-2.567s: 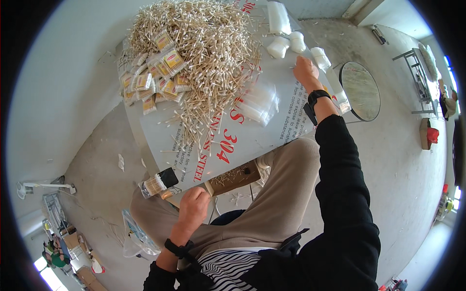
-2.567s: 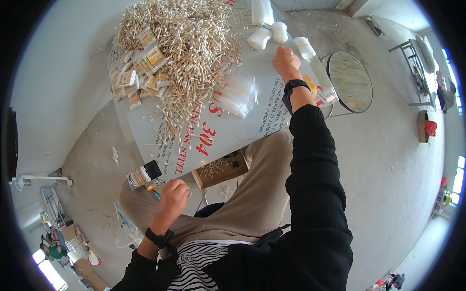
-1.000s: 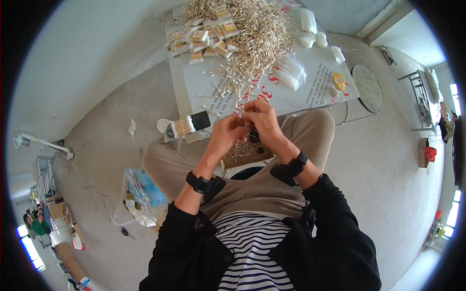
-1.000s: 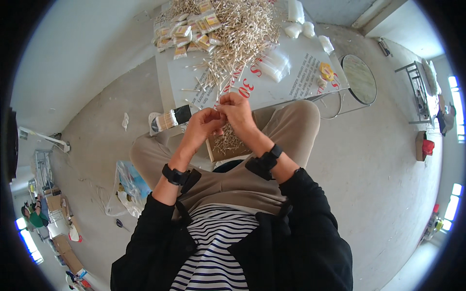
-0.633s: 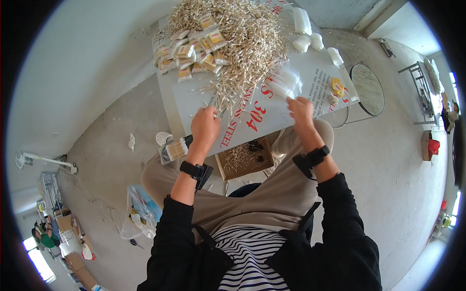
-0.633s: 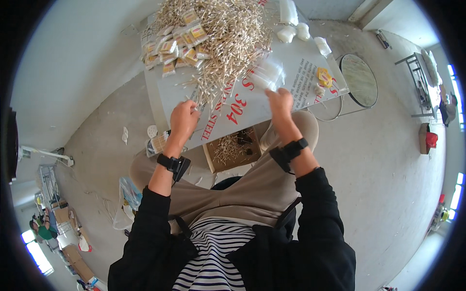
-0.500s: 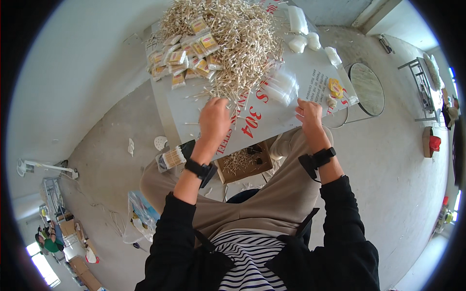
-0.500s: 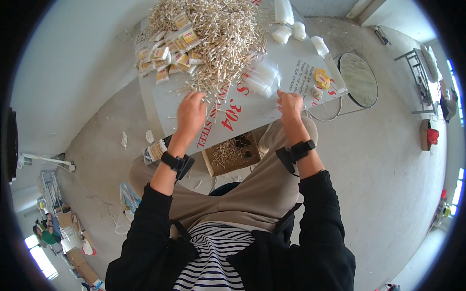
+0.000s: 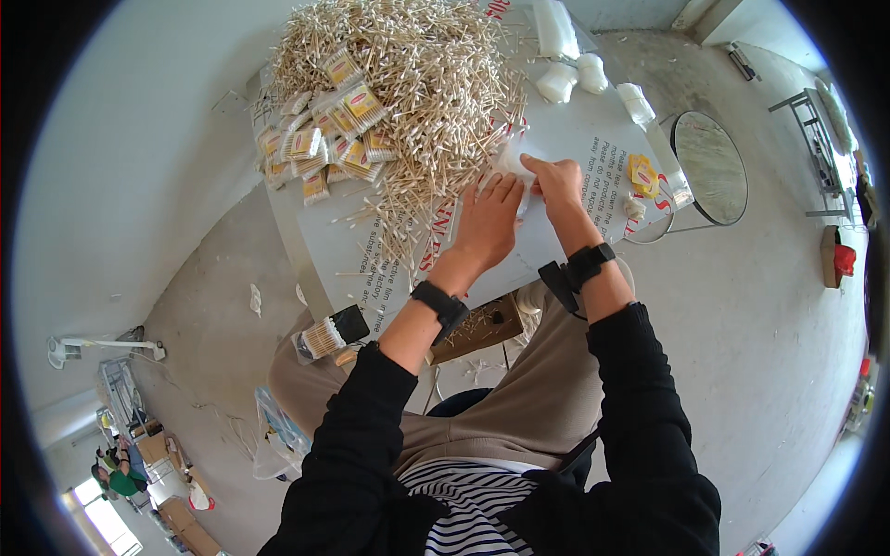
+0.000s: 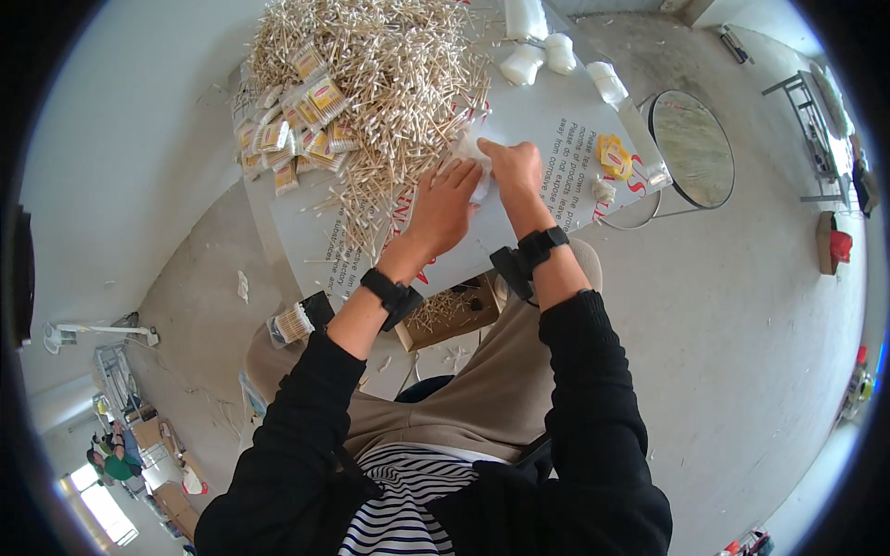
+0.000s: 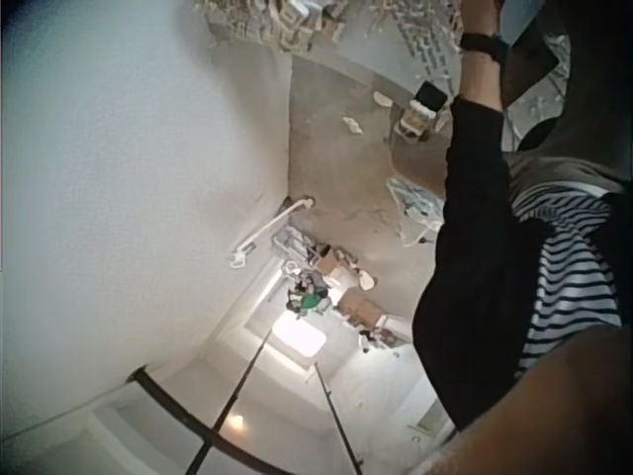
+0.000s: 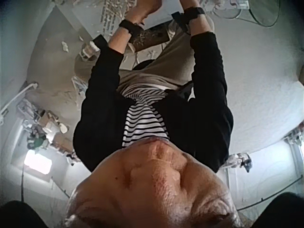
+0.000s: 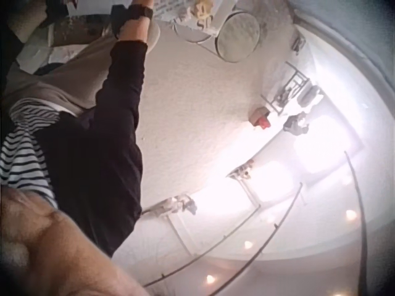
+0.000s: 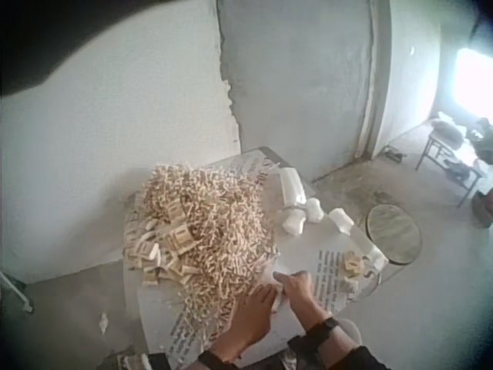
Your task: Packing small wooden sticks into individual plastic bags at a workshop table.
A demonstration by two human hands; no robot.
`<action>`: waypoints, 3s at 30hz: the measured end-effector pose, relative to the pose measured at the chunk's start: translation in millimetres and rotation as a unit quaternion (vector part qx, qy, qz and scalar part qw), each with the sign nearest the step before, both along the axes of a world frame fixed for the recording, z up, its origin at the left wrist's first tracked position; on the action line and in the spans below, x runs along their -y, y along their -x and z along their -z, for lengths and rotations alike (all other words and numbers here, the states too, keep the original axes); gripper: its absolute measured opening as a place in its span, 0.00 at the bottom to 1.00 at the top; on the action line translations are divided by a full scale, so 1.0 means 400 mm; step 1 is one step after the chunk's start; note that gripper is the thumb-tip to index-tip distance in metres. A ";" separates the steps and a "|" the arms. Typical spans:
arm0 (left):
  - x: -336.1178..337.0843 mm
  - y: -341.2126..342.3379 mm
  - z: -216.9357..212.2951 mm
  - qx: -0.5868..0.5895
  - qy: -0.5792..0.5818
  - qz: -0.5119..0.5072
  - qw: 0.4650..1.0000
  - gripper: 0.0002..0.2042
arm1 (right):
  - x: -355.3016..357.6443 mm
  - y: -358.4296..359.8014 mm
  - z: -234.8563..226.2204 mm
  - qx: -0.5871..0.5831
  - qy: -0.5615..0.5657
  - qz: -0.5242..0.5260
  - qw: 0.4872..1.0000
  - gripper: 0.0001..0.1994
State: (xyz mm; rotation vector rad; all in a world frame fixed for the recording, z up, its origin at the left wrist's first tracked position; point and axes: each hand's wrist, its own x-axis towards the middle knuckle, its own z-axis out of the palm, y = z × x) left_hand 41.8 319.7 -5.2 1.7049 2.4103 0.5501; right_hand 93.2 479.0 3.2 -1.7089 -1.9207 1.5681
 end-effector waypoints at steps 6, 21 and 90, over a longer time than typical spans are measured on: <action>0.021 0.003 -0.007 0.035 -0.019 -0.023 0.999 0.29 | 0.008 0.043 -0.009 0.117 -0.112 -0.110 0.981 0.22; 0.132 -0.024 -0.057 0.078 -0.088 -0.020 0.993 0.24 | -0.222 -0.093 -0.056 0.282 -0.221 -0.174 0.917 0.23; 0.735 -0.258 -0.139 0.255 0.023 -0.146 0.955 0.15 | 0.124 0.035 -0.027 0.121 -0.269 -0.249 0.922 0.18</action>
